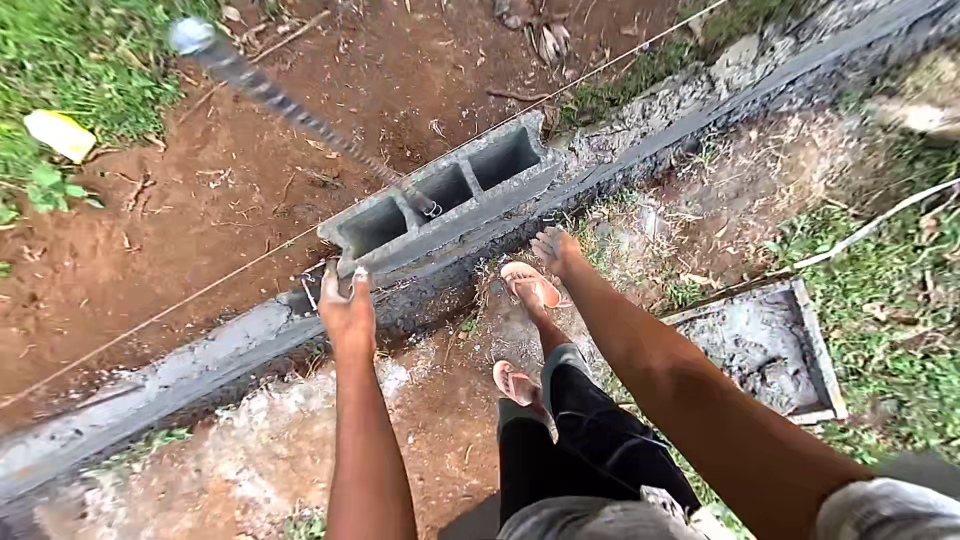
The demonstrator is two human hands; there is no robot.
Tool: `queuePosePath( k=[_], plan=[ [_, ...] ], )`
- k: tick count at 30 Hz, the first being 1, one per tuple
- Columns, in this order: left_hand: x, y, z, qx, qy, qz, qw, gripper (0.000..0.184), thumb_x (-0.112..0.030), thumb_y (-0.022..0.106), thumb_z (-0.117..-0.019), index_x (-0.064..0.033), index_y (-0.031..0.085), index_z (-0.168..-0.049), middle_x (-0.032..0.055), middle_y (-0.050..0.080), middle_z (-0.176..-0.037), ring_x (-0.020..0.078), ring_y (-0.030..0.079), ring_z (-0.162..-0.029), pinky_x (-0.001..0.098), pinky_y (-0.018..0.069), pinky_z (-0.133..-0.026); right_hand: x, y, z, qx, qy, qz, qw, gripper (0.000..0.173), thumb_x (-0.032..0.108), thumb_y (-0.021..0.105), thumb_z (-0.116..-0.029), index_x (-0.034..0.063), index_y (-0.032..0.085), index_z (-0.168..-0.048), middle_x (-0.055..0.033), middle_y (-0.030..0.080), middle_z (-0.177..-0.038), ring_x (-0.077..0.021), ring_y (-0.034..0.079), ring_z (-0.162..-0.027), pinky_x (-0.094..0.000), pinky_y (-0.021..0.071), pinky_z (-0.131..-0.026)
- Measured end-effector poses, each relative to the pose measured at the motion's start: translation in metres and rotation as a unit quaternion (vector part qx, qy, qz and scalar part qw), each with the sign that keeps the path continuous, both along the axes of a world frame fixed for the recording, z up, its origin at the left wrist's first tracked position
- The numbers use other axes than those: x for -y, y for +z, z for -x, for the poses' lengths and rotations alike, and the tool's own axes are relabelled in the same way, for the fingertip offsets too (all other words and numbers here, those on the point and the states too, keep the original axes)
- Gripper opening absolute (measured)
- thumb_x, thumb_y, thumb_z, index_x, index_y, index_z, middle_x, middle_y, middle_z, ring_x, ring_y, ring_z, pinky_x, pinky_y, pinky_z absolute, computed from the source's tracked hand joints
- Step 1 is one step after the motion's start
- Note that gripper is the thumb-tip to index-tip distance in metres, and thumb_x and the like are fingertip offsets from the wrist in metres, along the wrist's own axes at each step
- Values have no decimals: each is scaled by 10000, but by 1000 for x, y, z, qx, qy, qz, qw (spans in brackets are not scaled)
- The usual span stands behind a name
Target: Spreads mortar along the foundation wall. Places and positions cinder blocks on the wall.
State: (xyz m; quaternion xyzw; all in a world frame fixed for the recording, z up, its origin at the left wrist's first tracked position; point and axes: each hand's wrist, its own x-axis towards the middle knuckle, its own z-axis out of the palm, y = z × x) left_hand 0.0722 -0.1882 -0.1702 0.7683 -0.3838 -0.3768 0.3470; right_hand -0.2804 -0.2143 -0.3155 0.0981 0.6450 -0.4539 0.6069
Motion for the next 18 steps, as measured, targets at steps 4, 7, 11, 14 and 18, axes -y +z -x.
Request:
queuePosePath(
  k=[4, 7, 11, 14, 18],
  plan=[
    [4, -1, 10, 14, 21, 3, 1000, 613, -282, 561, -1049, -77, 350, -1587, 183, 521, -1486, 245, 605, -1257, 443, 540, -1021, 39, -18, -27, -24, -81, -5, 996, 471, 319, 327, -1141, 72, 399, -1536, -165, 486, -1536, -283, 577, -1307, -426, 513, -1037],
    [3, 0, 9, 35, -4, -1, 999, 696, -289, 586, -1028, -35, 287, -1604, 200, 476, -1532, 231, 583, -1307, 401, 532, -1059, 49, -34, -42, -119, -22, -3, 993, 534, 410, 318, -1125, 68, 475, -1504, -167, 535, -1506, -289, 567, -1344, -493, 501, -1087],
    [6, 9, 1, 60, -66, -5, 996, 764, -266, 660, -968, 61, 301, -1559, 235, 516, -1479, 186, 592, -1287, 310, 498, -1084, 65, -30, -53, -102, -81, -28, 991, 593, 481, 282, -1119, 77, 463, -1515, -173, 524, -1509, -297, 531, -1379, -514, 473, -1118],
    [10, 7, -4, 87, -95, 9, 992, 716, -204, 675, -954, 120, 341, -1498, 244, 571, -1389, 149, 634, -1200, 269, 527, -1032, 82, -19, -57, -68, -132, -41, 988, 591, 484, 274, -1125, 76, 499, -1490, -177, 531, -1494, -293, 538, -1362, -514, 477, -1101],
    [14, 4, -5, 157, -91, 21, 983, 529, -163, 663, -973, 130, 477, -1373, 203, 657, -1204, 74, 664, -1005, 227, 550, -906, 92, -19, -56, -124, -93, -76, 985, 558, 438, 276, -1130, 48, 595, -1370, -201, 613, -1361, -312, 581, -1275, -547, 485, -1044]
  ],
)
